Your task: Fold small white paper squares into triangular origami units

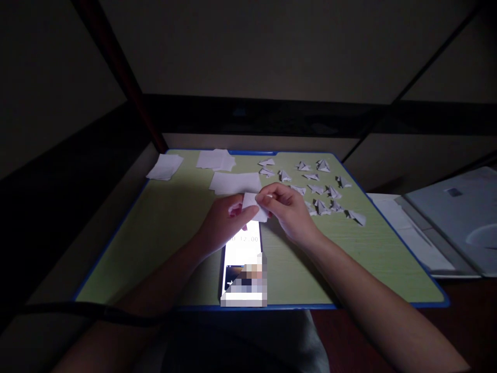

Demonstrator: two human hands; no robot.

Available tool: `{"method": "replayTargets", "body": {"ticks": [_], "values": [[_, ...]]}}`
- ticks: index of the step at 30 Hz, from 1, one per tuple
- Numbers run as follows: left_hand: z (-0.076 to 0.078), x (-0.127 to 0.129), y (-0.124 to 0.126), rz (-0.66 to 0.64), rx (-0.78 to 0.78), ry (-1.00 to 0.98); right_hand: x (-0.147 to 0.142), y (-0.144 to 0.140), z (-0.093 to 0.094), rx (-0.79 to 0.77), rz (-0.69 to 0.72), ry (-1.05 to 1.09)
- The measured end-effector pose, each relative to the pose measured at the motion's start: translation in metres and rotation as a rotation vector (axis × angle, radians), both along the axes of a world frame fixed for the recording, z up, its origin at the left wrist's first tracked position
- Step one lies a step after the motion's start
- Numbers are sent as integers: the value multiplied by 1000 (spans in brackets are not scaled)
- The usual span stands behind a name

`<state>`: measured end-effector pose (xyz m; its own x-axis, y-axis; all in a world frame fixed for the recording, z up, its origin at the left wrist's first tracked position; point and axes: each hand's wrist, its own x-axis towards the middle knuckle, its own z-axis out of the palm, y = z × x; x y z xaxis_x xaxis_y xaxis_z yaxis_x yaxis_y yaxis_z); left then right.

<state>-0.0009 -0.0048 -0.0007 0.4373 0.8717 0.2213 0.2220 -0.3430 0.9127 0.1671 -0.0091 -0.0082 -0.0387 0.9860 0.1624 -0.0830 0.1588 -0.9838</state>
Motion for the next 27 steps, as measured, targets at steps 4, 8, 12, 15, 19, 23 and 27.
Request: {"method": "replayTargets", "body": {"ticks": [4, 8, 12, 15, 19, 23, 27], "values": [[-2, -1, 1, 40, -5, 50, 0, -1, 5, -10, 52, -68], [-3, -2, 2, 88, 9, 108, 3, -1, 7, -12, 112, -104], [0, -1, 3, 122, 14, 116, 4, 0, 5, 6, 137, -138], [3, -2, 3, 113, -35, 65, 5, 0, 4, 38, 152, -197], [4, -3, 4, 92, -113, 1, 6, -2, 5, 49, 186, -214], [-2, -6, 7, 74, -215, -93, 6, -3, 6, 47, 149, -165], [-6, -10, 10, 14, -264, -188, 4, -3, 6, 31, 70, -93]]}}
